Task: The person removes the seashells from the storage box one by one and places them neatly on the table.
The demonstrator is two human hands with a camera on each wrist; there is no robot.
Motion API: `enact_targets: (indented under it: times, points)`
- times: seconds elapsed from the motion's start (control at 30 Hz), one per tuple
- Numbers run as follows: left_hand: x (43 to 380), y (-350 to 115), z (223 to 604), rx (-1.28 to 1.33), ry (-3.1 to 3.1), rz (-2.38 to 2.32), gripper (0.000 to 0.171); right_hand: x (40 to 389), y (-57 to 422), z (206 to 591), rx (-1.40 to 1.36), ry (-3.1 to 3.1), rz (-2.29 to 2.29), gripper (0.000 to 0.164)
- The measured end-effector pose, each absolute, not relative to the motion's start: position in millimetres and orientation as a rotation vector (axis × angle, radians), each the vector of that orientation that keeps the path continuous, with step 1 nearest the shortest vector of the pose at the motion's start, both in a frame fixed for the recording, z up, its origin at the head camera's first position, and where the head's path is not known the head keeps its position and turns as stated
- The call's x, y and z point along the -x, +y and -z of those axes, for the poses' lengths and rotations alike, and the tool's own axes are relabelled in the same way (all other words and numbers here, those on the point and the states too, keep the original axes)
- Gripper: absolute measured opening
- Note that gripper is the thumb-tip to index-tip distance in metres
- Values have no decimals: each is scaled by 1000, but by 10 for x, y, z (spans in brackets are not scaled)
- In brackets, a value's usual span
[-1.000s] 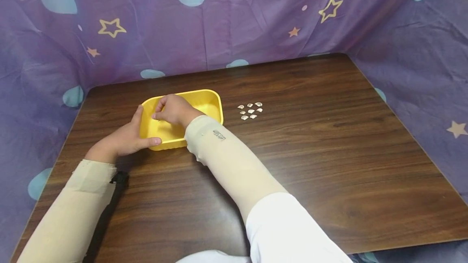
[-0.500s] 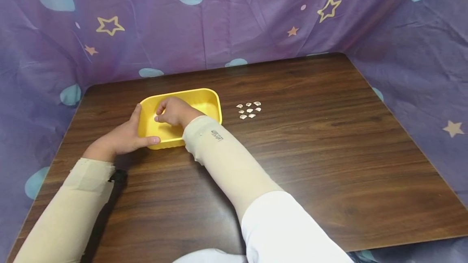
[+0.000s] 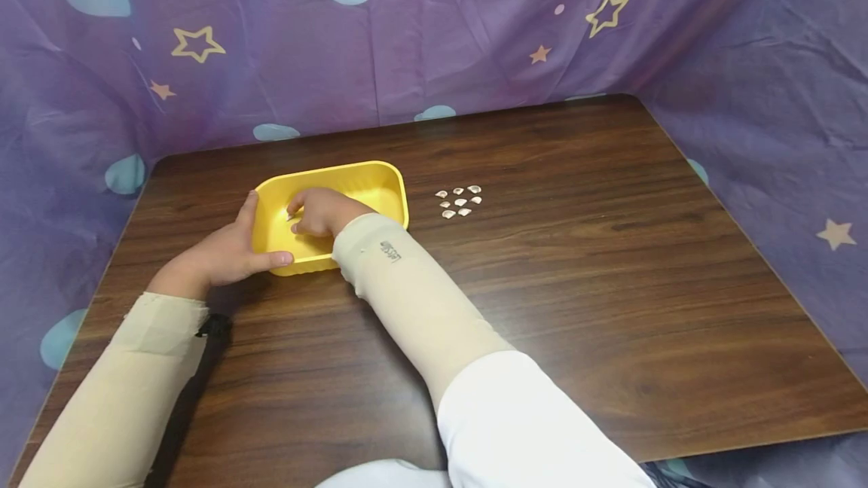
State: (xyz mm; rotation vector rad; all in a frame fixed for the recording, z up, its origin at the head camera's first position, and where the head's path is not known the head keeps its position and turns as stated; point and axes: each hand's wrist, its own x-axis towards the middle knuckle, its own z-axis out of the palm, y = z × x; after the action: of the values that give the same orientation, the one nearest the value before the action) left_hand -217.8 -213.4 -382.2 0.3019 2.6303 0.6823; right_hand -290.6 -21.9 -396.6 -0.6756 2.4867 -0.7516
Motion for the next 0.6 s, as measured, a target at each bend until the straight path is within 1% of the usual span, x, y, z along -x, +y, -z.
enact_targets:
  times: [0.13,0.23,0.33,0.6]
  points:
    - [2176,-2132,3815,-299,2628,-671,135,2916,-239,3957,701,2469,694,52]
    - [2176,-2130,3809,-296,2630,-661,135,2920,-245,3947,704,2462,661,54]
    - [2178,-2123,3803,-293,2632,-653,134,2923,-242,3942,701,2466,651,50]
    - [2181,-2124,3811,-281,2631,-656,135,2905,-224,3942,688,2523,678,31]
